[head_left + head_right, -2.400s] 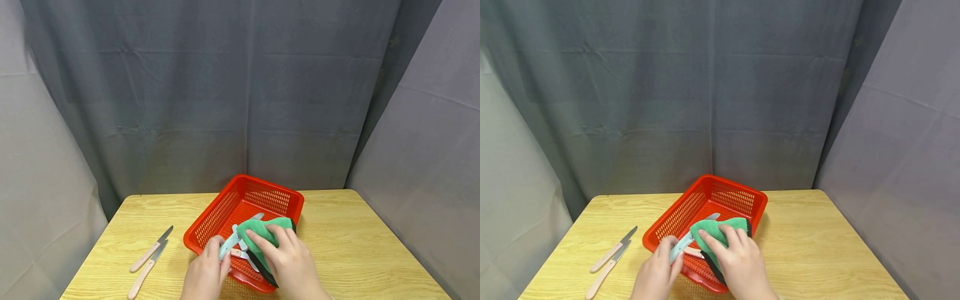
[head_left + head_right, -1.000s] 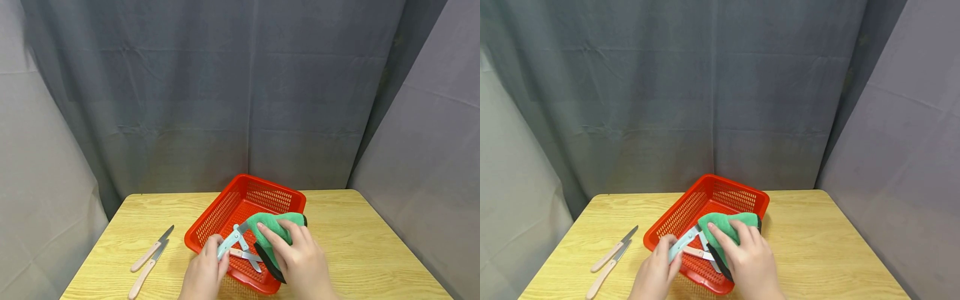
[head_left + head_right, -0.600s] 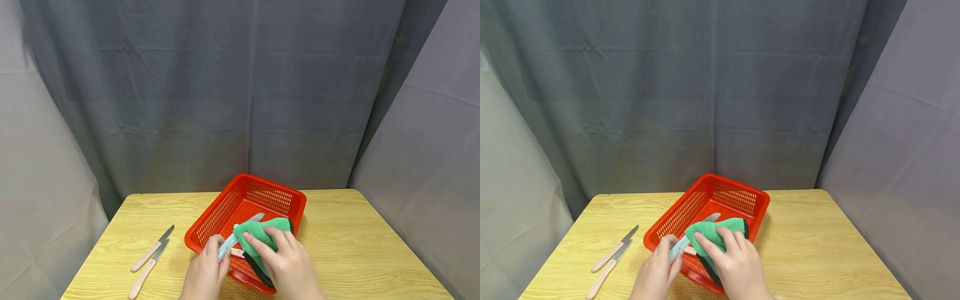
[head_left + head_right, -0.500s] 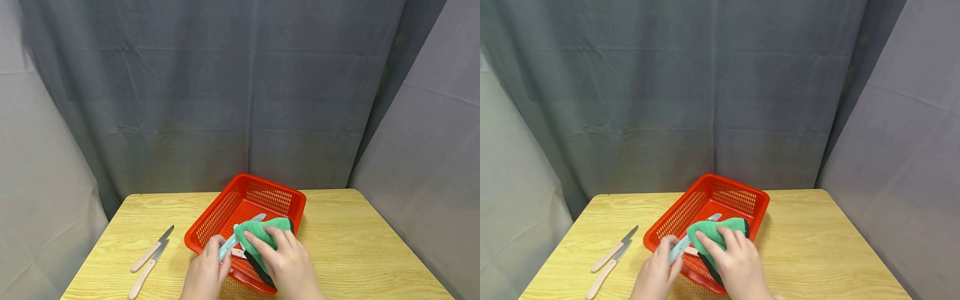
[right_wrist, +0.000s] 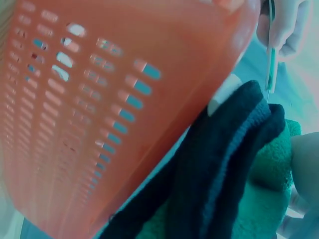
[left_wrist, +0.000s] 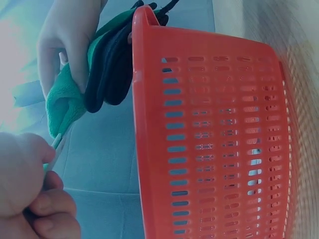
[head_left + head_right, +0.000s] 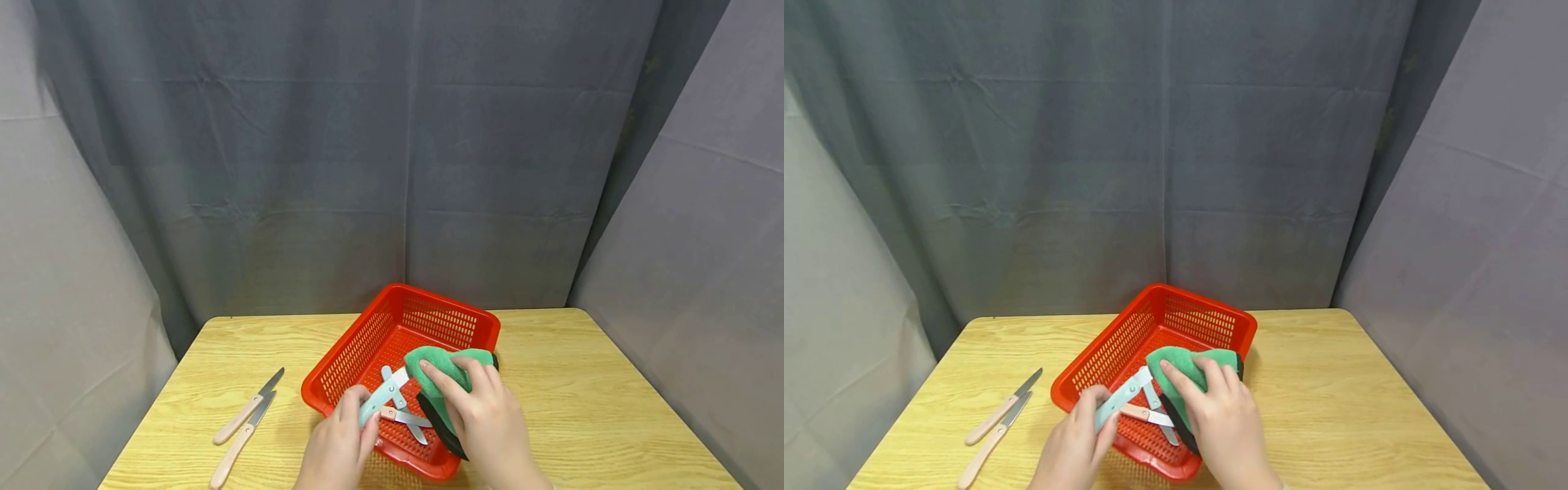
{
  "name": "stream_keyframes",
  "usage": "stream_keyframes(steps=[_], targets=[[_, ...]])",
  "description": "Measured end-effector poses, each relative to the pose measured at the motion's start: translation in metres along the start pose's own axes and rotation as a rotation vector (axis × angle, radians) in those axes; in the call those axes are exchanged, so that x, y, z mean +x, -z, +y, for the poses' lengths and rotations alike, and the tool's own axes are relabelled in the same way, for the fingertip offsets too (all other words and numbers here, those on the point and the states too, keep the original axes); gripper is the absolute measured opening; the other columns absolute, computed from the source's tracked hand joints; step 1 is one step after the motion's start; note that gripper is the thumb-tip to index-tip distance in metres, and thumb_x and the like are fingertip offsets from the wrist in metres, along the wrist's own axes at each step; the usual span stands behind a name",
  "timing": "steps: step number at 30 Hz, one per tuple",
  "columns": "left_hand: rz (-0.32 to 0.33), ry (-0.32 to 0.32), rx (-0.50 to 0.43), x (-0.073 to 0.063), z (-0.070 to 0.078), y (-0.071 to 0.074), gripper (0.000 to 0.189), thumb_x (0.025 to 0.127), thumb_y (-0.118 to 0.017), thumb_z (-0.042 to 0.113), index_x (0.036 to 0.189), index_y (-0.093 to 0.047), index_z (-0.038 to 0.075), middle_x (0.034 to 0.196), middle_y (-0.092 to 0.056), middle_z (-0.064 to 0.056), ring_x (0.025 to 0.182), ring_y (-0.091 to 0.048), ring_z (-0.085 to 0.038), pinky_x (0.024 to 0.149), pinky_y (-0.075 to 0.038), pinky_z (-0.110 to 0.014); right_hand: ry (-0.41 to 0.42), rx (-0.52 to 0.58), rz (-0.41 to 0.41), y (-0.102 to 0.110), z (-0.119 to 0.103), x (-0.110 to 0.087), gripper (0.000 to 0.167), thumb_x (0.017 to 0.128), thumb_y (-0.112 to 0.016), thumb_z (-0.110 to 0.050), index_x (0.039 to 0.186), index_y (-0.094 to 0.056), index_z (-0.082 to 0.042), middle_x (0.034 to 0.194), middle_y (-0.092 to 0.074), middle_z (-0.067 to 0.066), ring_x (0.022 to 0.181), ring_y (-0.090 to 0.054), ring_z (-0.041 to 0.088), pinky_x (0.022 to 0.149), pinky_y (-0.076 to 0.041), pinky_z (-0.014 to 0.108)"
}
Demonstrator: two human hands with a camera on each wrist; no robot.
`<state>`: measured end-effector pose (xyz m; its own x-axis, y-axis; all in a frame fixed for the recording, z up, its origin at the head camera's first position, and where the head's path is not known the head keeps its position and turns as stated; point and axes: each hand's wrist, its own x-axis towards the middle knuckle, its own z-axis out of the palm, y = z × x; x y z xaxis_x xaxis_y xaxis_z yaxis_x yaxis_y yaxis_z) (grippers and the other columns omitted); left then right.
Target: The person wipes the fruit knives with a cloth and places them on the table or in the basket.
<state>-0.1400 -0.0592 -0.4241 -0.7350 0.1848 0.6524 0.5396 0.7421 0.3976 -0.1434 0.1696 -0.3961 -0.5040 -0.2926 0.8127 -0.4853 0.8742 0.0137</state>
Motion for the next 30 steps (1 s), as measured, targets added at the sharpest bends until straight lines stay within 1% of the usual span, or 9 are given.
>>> stream_keyframes(steps=[4,12,14,17,20,24,25,27,30], targets=[[0.011,-0.009,0.002,0.000,0.000,0.000,0.035,0.087,-0.076,0.012,0.114,-0.054,0.008,0.078,-0.056,0.006,0.055,-0.034,0.001,0.048,-0.033,-0.016,-0.032,-0.024,-0.011,0.003,0.007,0.001,0.072,0.073,-0.087,-0.004,0.134,-0.067,-0.036,0.111,-0.065,0.013,0.090,-0.060,0.027,0.059,-0.058,0.040],[-0.016,0.034,-0.008,0.000,0.000,0.000,0.033,0.090,-0.074,0.015,0.115,-0.054,0.008,0.074,-0.048,0.009,0.054,-0.033,0.001,0.049,-0.033,-0.015,-0.054,-0.048,0.018,0.013,0.018,0.005,0.071,0.073,-0.086,-0.003,0.135,-0.068,-0.034,0.111,-0.064,0.016,0.091,-0.060,0.032,0.058,-0.058,0.044],[-0.017,0.039,-0.001,0.000,0.000,0.000,0.032,0.091,-0.074,0.016,0.115,-0.054,0.008,0.073,-0.048,0.009,0.054,-0.034,0.001,0.049,-0.033,-0.015,-0.038,-0.046,0.031,0.015,0.017,0.005,0.057,0.084,-0.077,-0.008,0.134,-0.068,-0.033,0.111,-0.065,0.016,0.089,-0.060,0.032,0.057,-0.057,0.044],[-0.020,0.043,0.002,0.000,-0.001,0.000,0.032,0.091,-0.074,0.016,0.114,-0.054,0.008,0.073,-0.047,0.009,0.054,-0.034,0.001,0.049,-0.033,-0.016,0.001,-0.042,0.058,0.017,0.011,0.005,0.034,0.103,-0.055,-0.023,0.133,-0.069,-0.033,0.110,-0.066,0.015,0.085,-0.061,0.030,0.057,-0.055,0.043],[-0.025,0.041,-0.001,0.001,-0.001,0.000,0.032,0.091,-0.074,0.016,0.114,-0.054,0.009,0.074,-0.048,0.009,0.054,-0.034,0.001,0.049,-0.033,-0.016,0.038,-0.021,0.062,0.017,0.002,0.004,0.043,0.111,-0.033,-0.035,0.132,-0.070,-0.032,0.110,-0.067,0.014,0.084,-0.061,0.028,0.057,-0.056,0.042],[-0.021,0.039,0.000,0.001,-0.001,0.000,0.032,0.090,-0.075,0.016,0.114,-0.055,0.009,0.074,-0.048,0.009,0.055,-0.035,0.001,0.049,-0.034,-0.016,0.073,0.019,0.000,0.016,-0.009,0.002,0.046,0.110,-0.029,-0.036,0.136,-0.067,-0.034,0.114,-0.066,0.012,0.090,-0.062,0.027,0.060,-0.057,0.040],[-0.021,0.040,-0.001,0.001,-0.001,0.000,0.032,0.090,-0.075,0.015,0.114,-0.055,0.009,0.074,-0.048,0.009,0.055,-0.035,0.001,0.049,-0.034,-0.016,0.081,0.025,-0.021,0.016,-0.011,0.001,0.046,0.110,-0.030,-0.036,0.137,-0.066,-0.034,0.116,-0.065,0.012,0.093,-0.062,0.028,0.061,-0.058,0.040],[-0.021,0.042,-0.005,0.000,-0.001,0.000,0.032,0.089,-0.075,0.015,0.114,-0.055,0.009,0.074,-0.048,0.010,0.055,-0.035,0.001,0.049,-0.034,-0.016,0.085,0.034,-0.060,0.015,-0.014,0.000,0.036,0.107,-0.048,-0.031,0.139,-0.064,-0.036,0.118,-0.065,0.010,0.097,-0.062,0.026,0.063,-0.059,0.039],[-0.017,0.039,-0.013,0.000,0.000,0.000,0.032,0.089,-0.074,0.014,0.114,-0.055,0.009,0.073,-0.047,0.010,0.054,-0.034,0.001,0.049,-0.033,-0.016,0.084,0.044,-0.097,0.013,-0.017,-0.002,0.054,0.091,-0.077,-0.021,0.141,-0.063,-0.037,0.121,-0.064,0.009,0.100,-0.062,0.025,0.067,-0.060,0.040]])
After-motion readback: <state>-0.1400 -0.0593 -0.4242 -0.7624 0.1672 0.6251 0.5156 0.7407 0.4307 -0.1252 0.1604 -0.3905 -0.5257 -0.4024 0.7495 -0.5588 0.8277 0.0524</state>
